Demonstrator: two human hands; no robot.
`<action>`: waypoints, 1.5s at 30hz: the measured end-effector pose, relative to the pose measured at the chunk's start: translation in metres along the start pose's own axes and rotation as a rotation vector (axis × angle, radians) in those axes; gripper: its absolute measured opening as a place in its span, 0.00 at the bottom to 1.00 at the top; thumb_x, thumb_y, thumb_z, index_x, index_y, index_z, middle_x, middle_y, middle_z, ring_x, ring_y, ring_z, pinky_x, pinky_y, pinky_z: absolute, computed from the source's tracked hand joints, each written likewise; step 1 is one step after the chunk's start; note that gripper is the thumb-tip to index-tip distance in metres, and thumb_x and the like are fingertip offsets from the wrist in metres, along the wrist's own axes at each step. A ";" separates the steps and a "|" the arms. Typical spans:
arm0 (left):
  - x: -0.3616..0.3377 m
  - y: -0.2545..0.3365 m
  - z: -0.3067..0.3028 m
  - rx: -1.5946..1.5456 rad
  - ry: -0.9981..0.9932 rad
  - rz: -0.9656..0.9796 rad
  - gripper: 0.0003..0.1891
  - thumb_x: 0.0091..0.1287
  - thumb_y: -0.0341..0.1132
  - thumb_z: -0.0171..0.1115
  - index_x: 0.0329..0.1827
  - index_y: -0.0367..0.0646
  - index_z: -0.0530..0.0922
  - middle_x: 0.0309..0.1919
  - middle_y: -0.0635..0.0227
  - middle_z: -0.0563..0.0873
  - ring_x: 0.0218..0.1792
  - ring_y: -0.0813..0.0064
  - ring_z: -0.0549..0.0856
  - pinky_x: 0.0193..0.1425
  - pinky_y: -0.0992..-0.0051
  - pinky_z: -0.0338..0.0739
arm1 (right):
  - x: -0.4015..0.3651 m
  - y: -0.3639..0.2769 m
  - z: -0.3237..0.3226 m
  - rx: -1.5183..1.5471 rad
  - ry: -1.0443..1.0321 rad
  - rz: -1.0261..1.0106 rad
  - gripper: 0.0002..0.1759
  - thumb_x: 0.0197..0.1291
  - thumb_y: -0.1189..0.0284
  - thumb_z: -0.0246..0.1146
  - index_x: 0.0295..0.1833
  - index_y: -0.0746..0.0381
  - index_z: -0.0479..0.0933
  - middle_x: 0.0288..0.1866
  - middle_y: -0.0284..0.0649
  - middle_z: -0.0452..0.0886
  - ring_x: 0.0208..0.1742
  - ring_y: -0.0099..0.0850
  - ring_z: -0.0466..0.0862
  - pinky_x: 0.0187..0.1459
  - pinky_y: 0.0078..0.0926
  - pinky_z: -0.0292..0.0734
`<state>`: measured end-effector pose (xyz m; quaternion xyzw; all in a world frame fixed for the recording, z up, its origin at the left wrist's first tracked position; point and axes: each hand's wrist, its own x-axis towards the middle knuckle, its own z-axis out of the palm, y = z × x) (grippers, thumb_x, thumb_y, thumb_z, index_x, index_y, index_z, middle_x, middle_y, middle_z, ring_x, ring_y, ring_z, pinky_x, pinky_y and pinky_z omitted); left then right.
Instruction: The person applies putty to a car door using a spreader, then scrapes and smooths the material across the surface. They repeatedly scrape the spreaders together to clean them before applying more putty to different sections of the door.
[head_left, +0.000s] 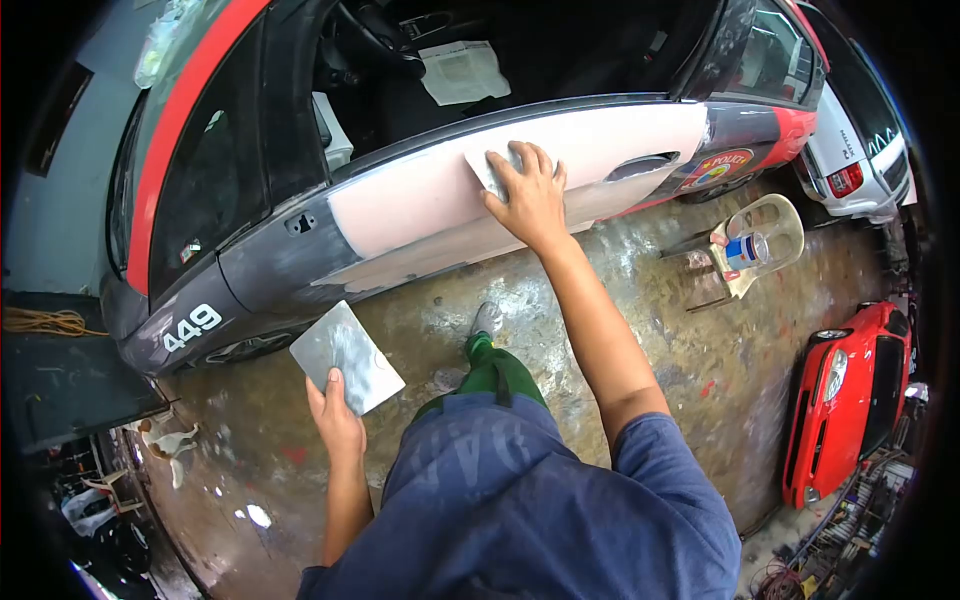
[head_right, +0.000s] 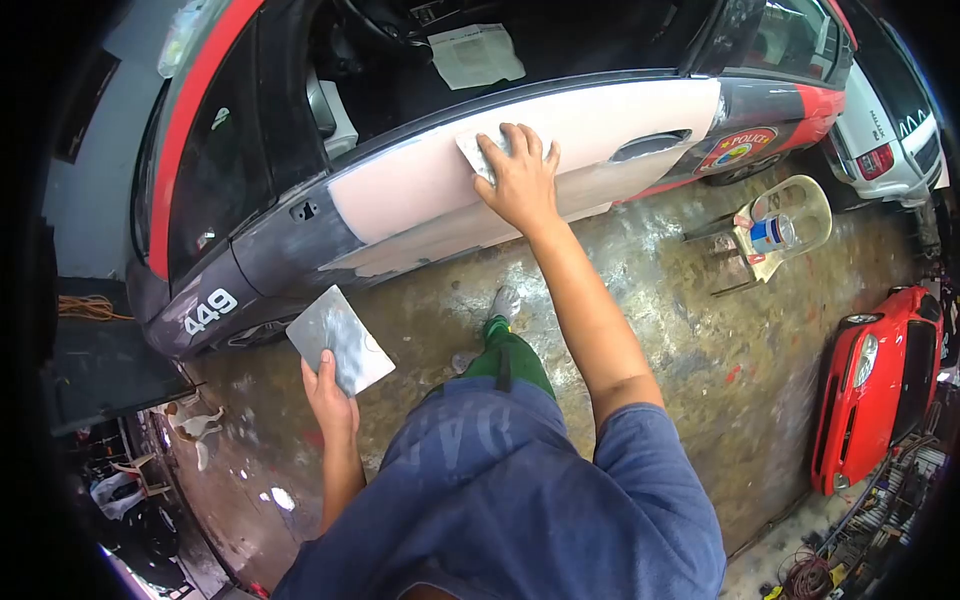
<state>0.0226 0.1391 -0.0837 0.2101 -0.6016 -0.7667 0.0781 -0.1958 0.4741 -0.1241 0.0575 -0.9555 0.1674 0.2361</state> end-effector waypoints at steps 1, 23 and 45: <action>0.003 -0.001 0.000 0.011 0.000 0.003 0.25 0.81 0.32 0.56 0.76 0.31 0.65 0.66 0.58 0.79 0.64 0.69 0.80 0.71 0.69 0.71 | 0.004 0.002 0.003 -0.009 -0.019 0.007 0.33 0.54 0.57 0.71 0.69 0.44 0.80 0.75 0.44 0.72 0.79 0.47 0.66 0.71 0.79 0.56; 0.019 -0.006 0.003 0.187 -0.026 -0.040 0.23 0.81 0.32 0.55 0.74 0.29 0.67 0.64 0.58 0.80 0.63 0.71 0.79 0.71 0.70 0.69 | -0.099 0.021 0.075 -0.016 -0.067 0.045 0.35 0.51 0.57 0.75 0.68 0.44 0.80 0.73 0.38 0.72 0.78 0.46 0.65 0.70 0.80 0.56; 0.026 -0.012 0.020 0.187 -0.073 -0.039 0.25 0.82 0.35 0.55 0.75 0.28 0.66 0.65 0.56 0.79 0.63 0.70 0.79 0.70 0.69 0.70 | 0.021 0.089 -0.024 -0.116 -0.038 0.017 0.32 0.55 0.55 0.71 0.69 0.43 0.81 0.76 0.44 0.72 0.80 0.48 0.65 0.72 0.75 0.58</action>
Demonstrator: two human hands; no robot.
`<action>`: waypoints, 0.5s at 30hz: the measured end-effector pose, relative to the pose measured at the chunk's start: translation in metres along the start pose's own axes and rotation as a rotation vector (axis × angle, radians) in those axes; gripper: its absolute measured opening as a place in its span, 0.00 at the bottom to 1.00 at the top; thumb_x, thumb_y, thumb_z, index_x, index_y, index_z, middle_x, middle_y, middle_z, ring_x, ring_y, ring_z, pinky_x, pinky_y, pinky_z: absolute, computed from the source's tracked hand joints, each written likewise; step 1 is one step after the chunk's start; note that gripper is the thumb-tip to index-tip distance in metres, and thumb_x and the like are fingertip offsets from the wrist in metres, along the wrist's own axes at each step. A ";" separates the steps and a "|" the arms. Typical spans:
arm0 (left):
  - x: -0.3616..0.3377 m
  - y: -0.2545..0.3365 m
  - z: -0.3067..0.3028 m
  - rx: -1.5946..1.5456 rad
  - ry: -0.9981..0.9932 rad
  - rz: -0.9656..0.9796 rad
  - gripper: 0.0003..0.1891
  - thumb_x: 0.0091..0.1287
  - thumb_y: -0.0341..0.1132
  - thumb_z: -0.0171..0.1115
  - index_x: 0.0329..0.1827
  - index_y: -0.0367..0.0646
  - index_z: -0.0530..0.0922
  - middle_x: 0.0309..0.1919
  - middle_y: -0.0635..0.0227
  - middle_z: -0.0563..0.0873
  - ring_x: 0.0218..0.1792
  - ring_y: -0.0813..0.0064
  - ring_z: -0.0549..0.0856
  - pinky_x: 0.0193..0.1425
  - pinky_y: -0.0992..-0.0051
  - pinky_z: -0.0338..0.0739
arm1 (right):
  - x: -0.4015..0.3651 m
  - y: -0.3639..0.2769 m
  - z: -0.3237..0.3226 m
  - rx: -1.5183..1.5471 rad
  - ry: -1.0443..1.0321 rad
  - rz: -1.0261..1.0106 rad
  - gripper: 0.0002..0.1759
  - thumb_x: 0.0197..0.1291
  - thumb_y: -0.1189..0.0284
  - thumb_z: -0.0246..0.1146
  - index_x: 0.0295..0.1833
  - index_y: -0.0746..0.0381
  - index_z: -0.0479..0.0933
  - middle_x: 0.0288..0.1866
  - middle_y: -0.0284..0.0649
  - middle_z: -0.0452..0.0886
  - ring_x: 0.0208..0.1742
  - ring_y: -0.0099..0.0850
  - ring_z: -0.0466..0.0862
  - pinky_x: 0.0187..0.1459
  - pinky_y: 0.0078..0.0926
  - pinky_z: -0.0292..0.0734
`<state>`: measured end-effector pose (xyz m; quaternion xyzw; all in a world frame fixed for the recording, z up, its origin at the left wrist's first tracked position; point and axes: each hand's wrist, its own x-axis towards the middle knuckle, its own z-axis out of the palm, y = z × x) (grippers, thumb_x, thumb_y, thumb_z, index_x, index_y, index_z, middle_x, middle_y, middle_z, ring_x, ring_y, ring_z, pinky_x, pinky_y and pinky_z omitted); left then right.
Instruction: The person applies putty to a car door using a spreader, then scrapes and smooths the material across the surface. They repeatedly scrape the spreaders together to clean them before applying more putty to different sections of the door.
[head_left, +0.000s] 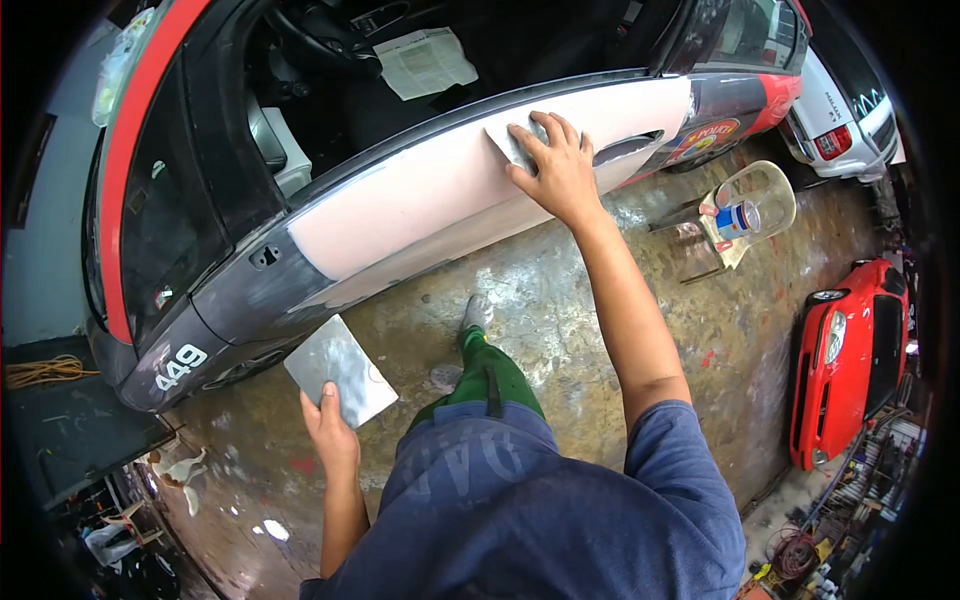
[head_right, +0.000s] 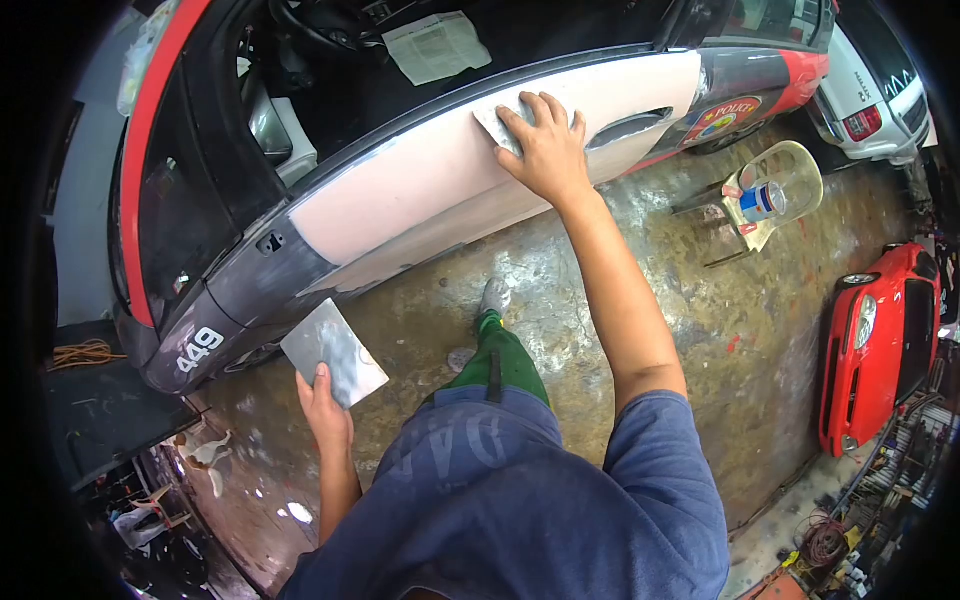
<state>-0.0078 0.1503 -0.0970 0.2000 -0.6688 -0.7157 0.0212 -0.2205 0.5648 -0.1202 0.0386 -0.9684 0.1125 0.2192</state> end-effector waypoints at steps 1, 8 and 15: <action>0.001 -0.001 0.000 -0.006 0.002 -0.002 0.25 0.82 0.35 0.55 0.75 0.28 0.66 0.65 0.56 0.79 0.62 0.70 0.80 0.70 0.69 0.71 | 0.002 0.000 -0.002 -0.008 -0.008 0.002 0.32 0.55 0.55 0.71 0.69 0.43 0.81 0.76 0.43 0.72 0.80 0.47 0.66 0.72 0.73 0.59; 0.002 0.003 0.005 0.045 -0.012 0.000 0.24 0.82 0.35 0.55 0.74 0.28 0.67 0.63 0.56 0.80 0.61 0.70 0.80 0.69 0.70 0.71 | -0.001 0.002 0.003 -0.002 -0.033 -0.008 0.31 0.54 0.56 0.71 0.67 0.44 0.82 0.74 0.42 0.74 0.79 0.48 0.67 0.71 0.76 0.60; 0.003 0.002 0.005 0.059 -0.004 -0.013 0.23 0.82 0.34 0.54 0.73 0.29 0.69 0.63 0.58 0.81 0.61 0.71 0.79 0.69 0.70 0.70 | -0.087 -0.001 0.049 0.057 -0.053 0.037 0.33 0.51 0.57 0.74 0.67 0.44 0.81 0.72 0.41 0.74 0.78 0.50 0.67 0.70 0.76 0.61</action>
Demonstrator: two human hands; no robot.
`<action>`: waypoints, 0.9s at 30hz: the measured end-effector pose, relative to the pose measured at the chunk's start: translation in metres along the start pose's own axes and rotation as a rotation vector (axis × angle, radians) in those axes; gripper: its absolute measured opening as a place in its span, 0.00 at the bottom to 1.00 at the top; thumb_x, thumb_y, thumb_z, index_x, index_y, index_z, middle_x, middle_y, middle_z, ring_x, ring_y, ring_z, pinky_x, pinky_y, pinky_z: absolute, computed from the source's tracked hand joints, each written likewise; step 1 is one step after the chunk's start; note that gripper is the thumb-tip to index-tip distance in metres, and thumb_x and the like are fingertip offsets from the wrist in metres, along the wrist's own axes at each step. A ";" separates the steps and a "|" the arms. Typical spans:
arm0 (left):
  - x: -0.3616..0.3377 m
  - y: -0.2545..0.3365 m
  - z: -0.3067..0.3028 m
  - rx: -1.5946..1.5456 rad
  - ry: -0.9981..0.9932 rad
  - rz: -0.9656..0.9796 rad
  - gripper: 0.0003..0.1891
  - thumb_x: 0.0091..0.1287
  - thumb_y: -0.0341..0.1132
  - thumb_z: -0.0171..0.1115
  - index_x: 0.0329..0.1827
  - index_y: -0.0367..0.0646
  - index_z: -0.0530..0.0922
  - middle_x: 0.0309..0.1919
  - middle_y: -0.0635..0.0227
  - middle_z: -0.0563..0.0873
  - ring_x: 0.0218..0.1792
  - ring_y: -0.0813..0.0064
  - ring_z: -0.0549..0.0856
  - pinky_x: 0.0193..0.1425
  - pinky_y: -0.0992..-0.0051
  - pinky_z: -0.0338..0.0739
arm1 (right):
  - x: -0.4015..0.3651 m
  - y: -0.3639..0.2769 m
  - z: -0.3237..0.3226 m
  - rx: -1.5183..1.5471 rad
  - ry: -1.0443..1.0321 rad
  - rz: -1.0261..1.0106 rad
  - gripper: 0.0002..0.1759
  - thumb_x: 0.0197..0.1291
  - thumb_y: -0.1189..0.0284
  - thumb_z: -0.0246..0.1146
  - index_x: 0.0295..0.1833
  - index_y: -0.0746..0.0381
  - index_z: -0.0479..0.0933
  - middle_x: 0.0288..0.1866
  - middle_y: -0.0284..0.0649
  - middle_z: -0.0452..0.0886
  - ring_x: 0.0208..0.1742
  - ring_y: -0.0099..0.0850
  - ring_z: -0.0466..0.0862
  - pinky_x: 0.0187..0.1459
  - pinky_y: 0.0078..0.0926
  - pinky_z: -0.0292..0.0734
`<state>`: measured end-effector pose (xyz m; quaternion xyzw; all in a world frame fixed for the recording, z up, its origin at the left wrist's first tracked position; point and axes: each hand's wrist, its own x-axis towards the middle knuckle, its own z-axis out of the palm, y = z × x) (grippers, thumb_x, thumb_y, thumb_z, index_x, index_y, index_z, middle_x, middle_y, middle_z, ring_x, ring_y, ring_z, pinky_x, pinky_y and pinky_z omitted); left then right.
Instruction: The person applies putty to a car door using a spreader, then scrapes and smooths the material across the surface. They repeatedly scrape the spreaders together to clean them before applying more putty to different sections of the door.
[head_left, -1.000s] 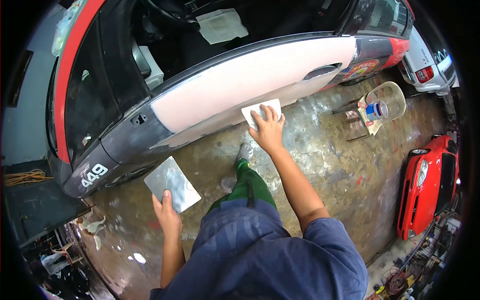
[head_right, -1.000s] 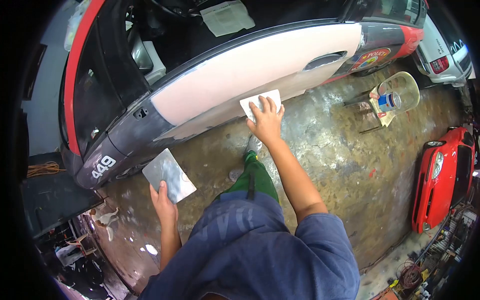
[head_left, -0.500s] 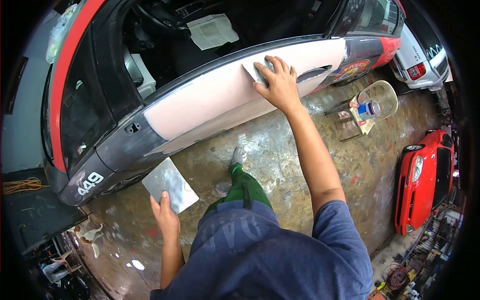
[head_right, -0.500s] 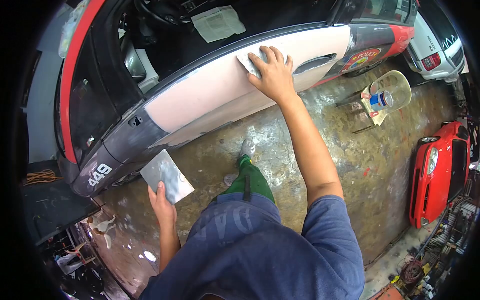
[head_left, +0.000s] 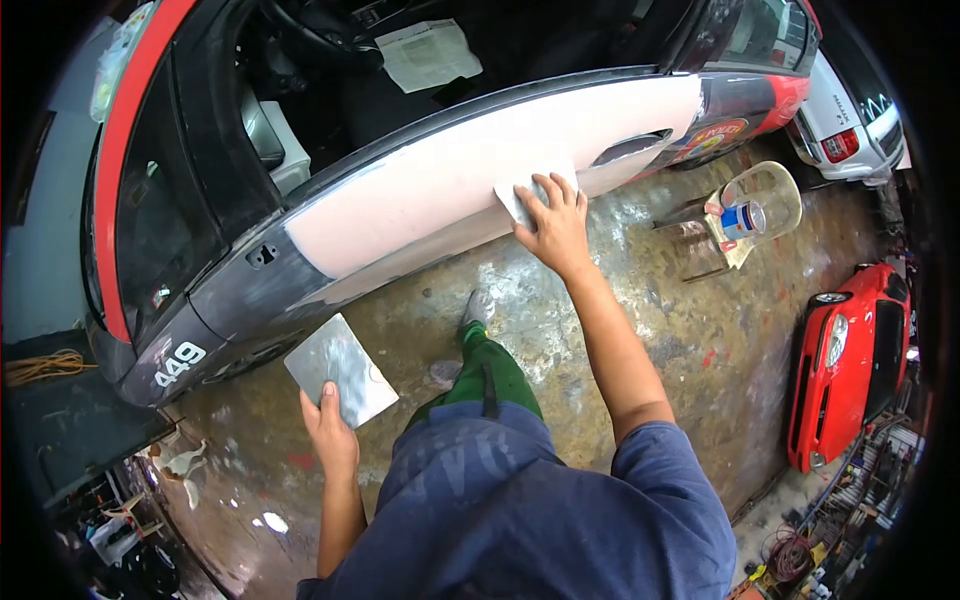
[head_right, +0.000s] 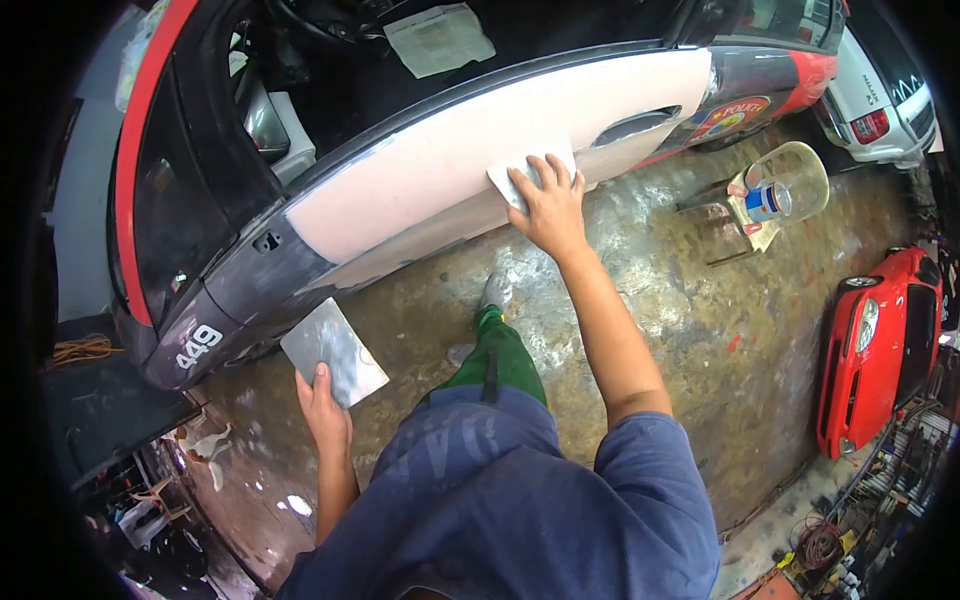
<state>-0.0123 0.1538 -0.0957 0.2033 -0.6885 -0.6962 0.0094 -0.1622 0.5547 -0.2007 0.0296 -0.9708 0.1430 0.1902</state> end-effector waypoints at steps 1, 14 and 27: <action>-0.001 -0.001 -0.002 0.001 -0.005 -0.001 0.23 0.82 0.34 0.54 0.73 0.29 0.69 0.63 0.58 0.81 0.61 0.71 0.79 0.69 0.70 0.70 | -0.010 0.002 0.009 0.025 -0.013 0.009 0.33 0.51 0.57 0.74 0.67 0.44 0.81 0.73 0.41 0.74 0.78 0.50 0.67 0.70 0.76 0.60; -0.014 -0.012 -0.021 -0.038 -0.001 -0.004 0.22 0.82 0.34 0.55 0.73 0.30 0.69 0.62 0.59 0.81 0.61 0.72 0.79 0.69 0.70 0.70 | -0.026 -0.096 -0.010 0.054 -0.091 0.065 0.38 0.54 0.56 0.74 0.73 0.44 0.76 0.76 0.46 0.70 0.79 0.50 0.64 0.71 0.78 0.56; -0.017 -0.021 -0.056 -0.090 0.063 0.011 0.22 0.81 0.35 0.55 0.72 0.30 0.70 0.62 0.58 0.81 0.61 0.71 0.79 0.69 0.70 0.70 | 0.067 -0.174 -0.011 0.020 0.001 -0.066 0.34 0.56 0.58 0.72 0.71 0.47 0.78 0.76 0.47 0.70 0.80 0.50 0.64 0.68 0.81 0.58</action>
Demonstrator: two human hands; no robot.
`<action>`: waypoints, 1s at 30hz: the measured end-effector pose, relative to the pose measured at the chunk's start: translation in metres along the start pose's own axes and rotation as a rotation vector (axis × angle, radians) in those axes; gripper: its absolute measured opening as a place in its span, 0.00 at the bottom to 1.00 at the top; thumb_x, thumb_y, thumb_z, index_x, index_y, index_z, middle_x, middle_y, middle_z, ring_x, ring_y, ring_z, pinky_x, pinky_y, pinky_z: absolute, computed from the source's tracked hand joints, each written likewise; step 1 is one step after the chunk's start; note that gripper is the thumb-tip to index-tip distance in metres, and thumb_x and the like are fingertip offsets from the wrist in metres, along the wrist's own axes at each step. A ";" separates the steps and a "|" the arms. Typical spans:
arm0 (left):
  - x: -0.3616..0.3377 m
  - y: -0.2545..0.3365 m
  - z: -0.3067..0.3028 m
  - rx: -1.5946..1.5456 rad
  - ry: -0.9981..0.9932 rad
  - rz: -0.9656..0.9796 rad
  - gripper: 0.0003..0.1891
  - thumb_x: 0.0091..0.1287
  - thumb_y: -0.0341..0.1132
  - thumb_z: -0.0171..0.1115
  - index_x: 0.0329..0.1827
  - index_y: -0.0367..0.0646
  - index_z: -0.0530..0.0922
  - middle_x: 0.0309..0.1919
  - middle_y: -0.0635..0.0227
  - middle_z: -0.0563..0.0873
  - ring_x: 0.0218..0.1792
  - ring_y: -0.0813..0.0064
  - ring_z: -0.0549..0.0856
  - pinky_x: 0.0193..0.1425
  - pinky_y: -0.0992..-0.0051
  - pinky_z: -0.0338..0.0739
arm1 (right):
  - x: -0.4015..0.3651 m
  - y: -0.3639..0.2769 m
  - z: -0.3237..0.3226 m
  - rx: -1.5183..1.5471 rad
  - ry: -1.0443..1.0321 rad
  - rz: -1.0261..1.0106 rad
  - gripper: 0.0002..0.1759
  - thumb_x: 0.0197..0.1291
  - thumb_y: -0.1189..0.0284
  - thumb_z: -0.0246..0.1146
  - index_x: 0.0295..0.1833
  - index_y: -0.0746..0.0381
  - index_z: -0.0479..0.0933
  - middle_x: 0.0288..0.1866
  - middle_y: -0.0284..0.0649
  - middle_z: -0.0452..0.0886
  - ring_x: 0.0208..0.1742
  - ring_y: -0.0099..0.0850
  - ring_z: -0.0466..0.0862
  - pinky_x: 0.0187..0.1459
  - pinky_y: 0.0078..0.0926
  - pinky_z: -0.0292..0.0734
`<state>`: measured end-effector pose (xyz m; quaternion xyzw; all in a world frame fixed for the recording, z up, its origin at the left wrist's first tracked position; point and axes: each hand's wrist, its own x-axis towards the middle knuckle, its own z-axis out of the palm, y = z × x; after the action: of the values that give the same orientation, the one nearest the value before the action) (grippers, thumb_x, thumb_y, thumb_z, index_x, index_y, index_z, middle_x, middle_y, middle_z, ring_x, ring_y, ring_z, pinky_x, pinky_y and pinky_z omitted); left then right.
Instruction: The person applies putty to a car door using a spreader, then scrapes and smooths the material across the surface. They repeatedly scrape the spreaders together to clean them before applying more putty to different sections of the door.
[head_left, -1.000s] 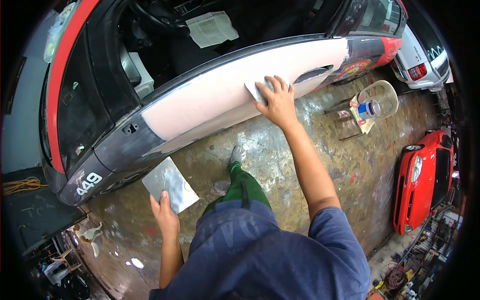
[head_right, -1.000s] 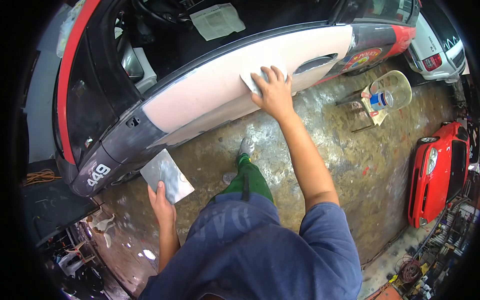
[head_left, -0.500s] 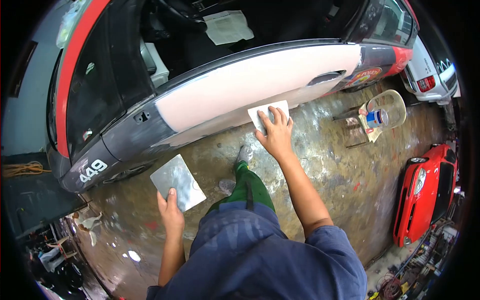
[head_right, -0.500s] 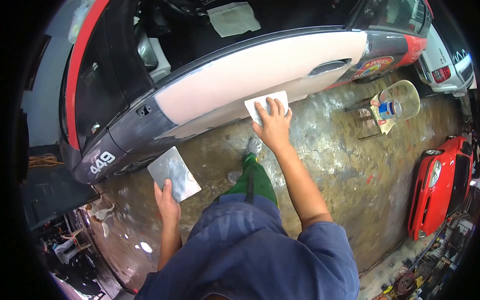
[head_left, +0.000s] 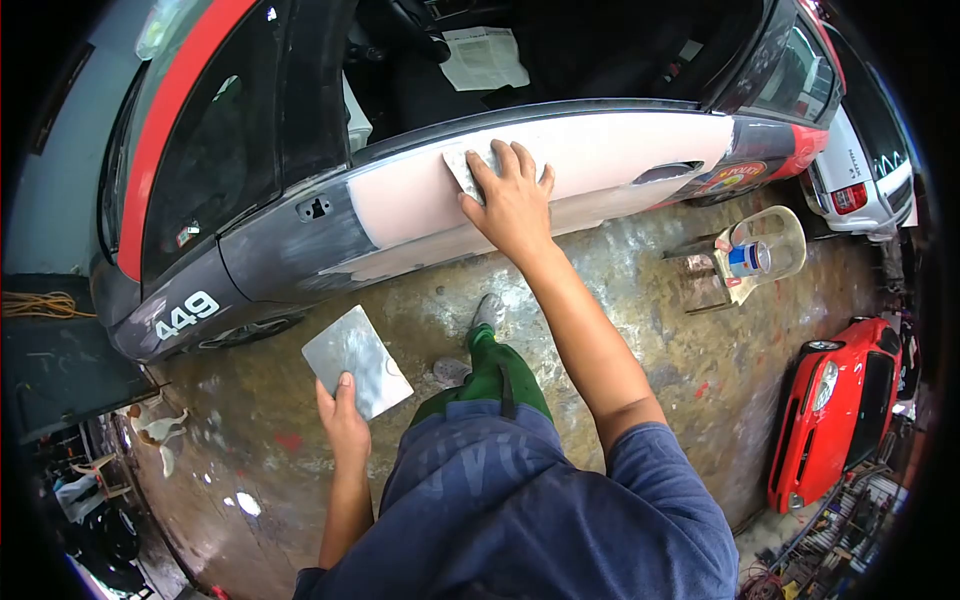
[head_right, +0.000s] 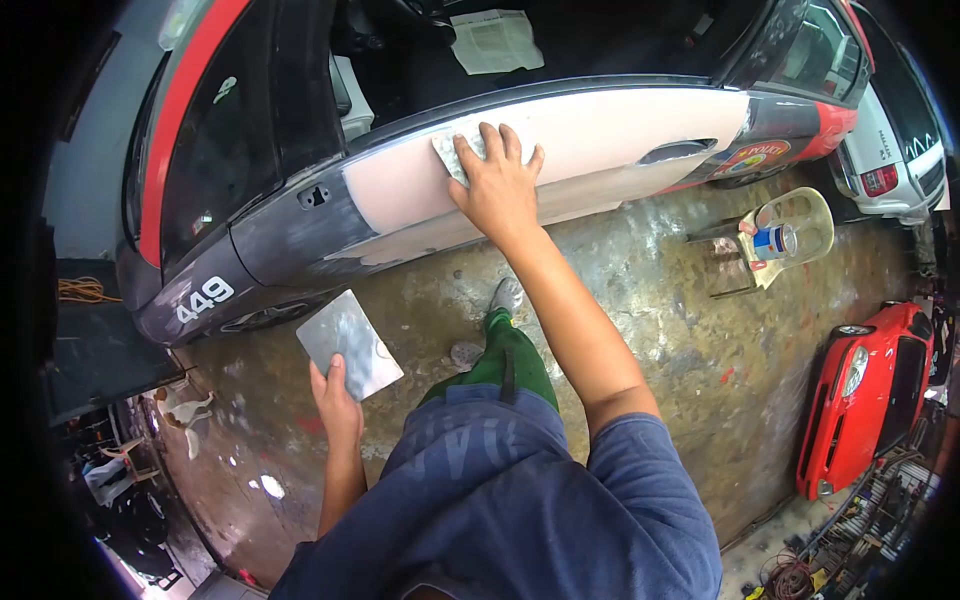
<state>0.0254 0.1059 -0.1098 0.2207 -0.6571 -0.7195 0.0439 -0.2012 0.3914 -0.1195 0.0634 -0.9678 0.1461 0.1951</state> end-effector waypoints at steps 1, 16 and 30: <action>0.001 0.002 0.000 0.000 -0.002 0.004 0.22 0.81 0.35 0.55 0.71 0.29 0.70 0.62 0.58 0.81 0.61 0.71 0.79 0.69 0.70 0.70 | 0.002 -0.001 0.001 -0.003 0.009 -0.002 0.34 0.56 0.58 0.72 0.70 0.48 0.79 0.76 0.47 0.70 0.79 0.50 0.65 0.68 0.81 0.58; 0.010 0.011 -0.012 0.037 -0.048 -0.048 0.23 0.80 0.32 0.56 0.74 0.31 0.68 0.64 0.60 0.80 0.63 0.72 0.79 0.72 0.71 0.68 | -0.081 0.009 0.050 -0.022 -0.079 0.040 0.35 0.52 0.58 0.74 0.69 0.45 0.79 0.76 0.43 0.70 0.79 0.50 0.65 0.68 0.79 0.59; 0.010 -0.009 -0.023 -0.201 0.031 -0.166 0.20 0.82 0.34 0.57 0.70 0.32 0.72 0.60 0.59 0.83 0.61 0.69 0.82 0.66 0.69 0.75 | -0.198 0.018 0.023 2.044 -0.326 1.144 0.39 0.71 0.53 0.62 0.82 0.58 0.63 0.78 0.47 0.70 0.76 0.50 0.73 0.67 0.62 0.74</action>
<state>0.0270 0.0824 -0.1219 0.2798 -0.5602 -0.7795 0.0160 -0.0313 0.4140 -0.2229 -0.2347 -0.3028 0.9088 -0.1656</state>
